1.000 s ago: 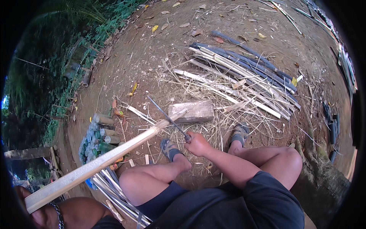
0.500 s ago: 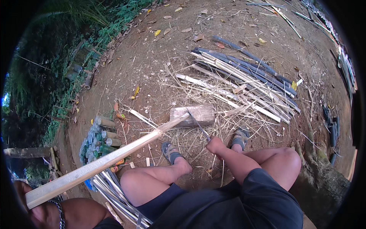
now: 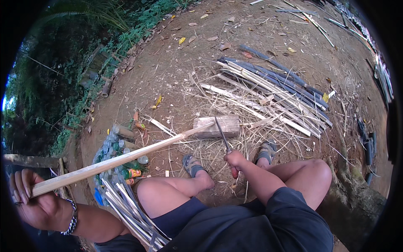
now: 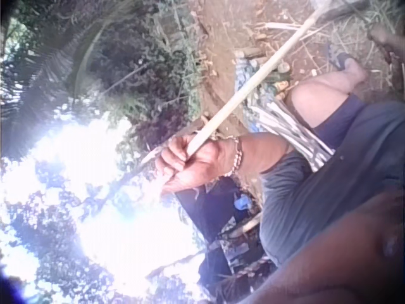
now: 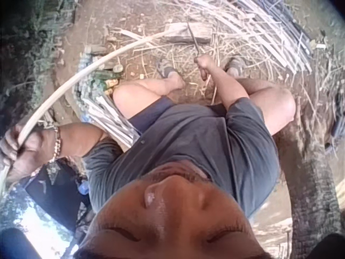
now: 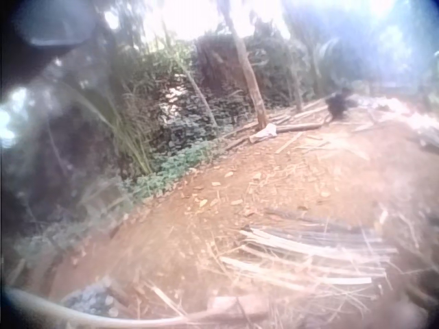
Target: The person uses a large knife to shave and smooth the surface of a long bamboo strip while holding it against a wooden block.
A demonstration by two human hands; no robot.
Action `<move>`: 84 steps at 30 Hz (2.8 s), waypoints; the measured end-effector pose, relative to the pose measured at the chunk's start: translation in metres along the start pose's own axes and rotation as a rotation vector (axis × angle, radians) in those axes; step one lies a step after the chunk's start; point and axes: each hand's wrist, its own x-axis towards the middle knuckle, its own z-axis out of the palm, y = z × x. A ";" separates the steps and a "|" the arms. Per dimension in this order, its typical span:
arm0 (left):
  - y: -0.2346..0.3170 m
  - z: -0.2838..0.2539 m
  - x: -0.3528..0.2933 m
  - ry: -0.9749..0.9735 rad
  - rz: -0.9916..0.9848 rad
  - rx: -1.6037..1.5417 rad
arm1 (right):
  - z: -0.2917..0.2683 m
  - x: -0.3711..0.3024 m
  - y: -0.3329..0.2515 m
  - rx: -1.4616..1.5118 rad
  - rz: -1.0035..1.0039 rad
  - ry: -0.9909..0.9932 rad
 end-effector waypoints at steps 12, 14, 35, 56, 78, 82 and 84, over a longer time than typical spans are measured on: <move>-0.013 0.047 -0.058 -0.017 0.134 -0.010 | 0.040 -0.204 -0.179 -0.250 -0.626 0.057; -0.008 0.047 -0.066 0.007 0.179 0.043 | 0.045 -0.244 -0.202 -0.298 -0.743 -0.017; -0.005 0.048 -0.087 0.180 0.225 0.151 | 0.028 -0.155 -0.131 -0.300 -0.404 0.157; 0.001 0.044 -0.093 0.286 0.266 0.206 | 0.057 -0.193 -0.174 -0.264 -0.738 -0.013; 0.000 -0.003 -0.032 0.148 0.099 0.206 | 0.024 -0.095 -0.145 -0.351 -0.481 0.002; -0.006 -0.009 -0.020 0.171 0.097 0.203 | -0.006 -0.038 -0.093 -0.347 -0.311 0.103; -0.008 -0.014 -0.016 0.161 0.094 0.198 | -0.010 -0.036 -0.106 -0.414 -0.260 0.088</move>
